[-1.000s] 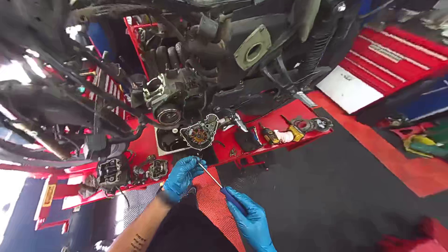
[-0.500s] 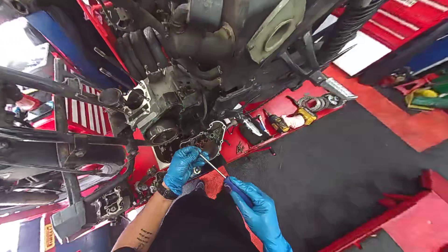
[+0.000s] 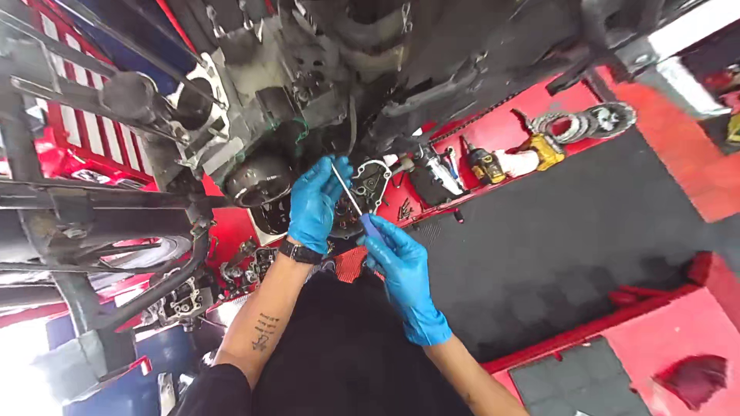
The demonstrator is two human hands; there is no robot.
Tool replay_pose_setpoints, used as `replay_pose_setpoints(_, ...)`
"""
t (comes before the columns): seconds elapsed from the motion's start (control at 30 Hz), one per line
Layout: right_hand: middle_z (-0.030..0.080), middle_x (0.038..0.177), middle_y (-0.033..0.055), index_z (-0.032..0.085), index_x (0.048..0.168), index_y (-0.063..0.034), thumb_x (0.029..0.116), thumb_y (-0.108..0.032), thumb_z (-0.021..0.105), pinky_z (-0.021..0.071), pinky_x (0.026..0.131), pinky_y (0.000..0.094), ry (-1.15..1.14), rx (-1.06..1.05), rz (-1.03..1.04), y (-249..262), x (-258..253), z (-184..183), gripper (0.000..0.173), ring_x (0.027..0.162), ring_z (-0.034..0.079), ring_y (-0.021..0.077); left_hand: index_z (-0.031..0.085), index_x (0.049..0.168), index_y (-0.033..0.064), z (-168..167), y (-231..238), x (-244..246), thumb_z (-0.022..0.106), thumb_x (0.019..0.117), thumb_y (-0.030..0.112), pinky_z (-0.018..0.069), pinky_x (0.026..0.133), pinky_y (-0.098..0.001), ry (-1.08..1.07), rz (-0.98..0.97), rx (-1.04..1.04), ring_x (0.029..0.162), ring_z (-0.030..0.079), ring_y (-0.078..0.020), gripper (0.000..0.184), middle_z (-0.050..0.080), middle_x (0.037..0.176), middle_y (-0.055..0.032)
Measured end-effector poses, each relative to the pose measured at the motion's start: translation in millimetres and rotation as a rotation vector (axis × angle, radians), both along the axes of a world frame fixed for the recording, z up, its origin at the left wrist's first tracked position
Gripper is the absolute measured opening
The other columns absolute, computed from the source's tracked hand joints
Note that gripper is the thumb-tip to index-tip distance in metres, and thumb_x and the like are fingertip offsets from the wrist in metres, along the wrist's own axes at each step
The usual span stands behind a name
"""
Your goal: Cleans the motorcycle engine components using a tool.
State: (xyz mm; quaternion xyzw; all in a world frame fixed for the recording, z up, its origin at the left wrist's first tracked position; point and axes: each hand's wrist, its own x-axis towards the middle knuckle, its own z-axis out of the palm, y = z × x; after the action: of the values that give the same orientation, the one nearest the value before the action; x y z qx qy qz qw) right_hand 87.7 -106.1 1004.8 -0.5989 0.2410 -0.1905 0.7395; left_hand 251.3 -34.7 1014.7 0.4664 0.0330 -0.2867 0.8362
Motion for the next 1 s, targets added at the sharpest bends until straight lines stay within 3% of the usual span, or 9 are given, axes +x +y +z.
replay_pose_setpoints(0.27, 0.073, 0.094, 0.0095, 0.063, 0.132, 0.0052, 0.0965, 0.000, 0.064, 0.0496, 0.052, 0.0204, -0.065, 0.079, -0.052, 7.0, 40.2, -1.5, 0.036, 0.061, 0.059, 0.0078, 0.060, 0.124, 0.0025, 1.8, -5.7, 5.7, 0.045, 0.1094, 0.013, 0.0596, 0.090, -0.0281, 0.075, 0.069, -0.082, 0.100, 0.073, -0.0154, 0.024, 0.073, 0.112, -0.0097)
replay_pose_setpoints(0.73, 0.073, 0.093, 0.0071, 0.065, 0.131, 0.0023, 0.0946, 0.001, 0.066, 0.0522, 0.053, 0.0210, -0.045, -0.024, -0.089, 14.0, 55.3, 8.7, 0.037, 0.061, 0.060, 0.0077, 0.061, 0.122, 0.0029, 2.6, -1.4, 6.3, 0.045, 0.1094, 0.013, 0.0599, 0.087, -0.0269, 0.089, 0.045, -0.107, 0.095, 0.073, -0.0144, 0.023, 0.073, 0.110, -0.0095)
replay_pose_setpoints(1.0, 0.072, 0.089, 0.0092, 0.065, 0.132, 0.0021, 0.0972, 0.001, 0.063, 0.0473, 0.049, 0.0189, -0.040, 0.087, -0.082, 15.1, 58.0, 15.7, 0.035, 0.056, 0.057, 0.0068, 0.061, 0.123, 0.0036, 1.7, -0.2, 7.7, 0.045, 0.1098, 0.015, 0.0592, 0.089, -0.0267, 0.089, 0.031, -0.111, 0.098, 0.073, -0.0141, 0.024, 0.073, 0.111, -0.0092)
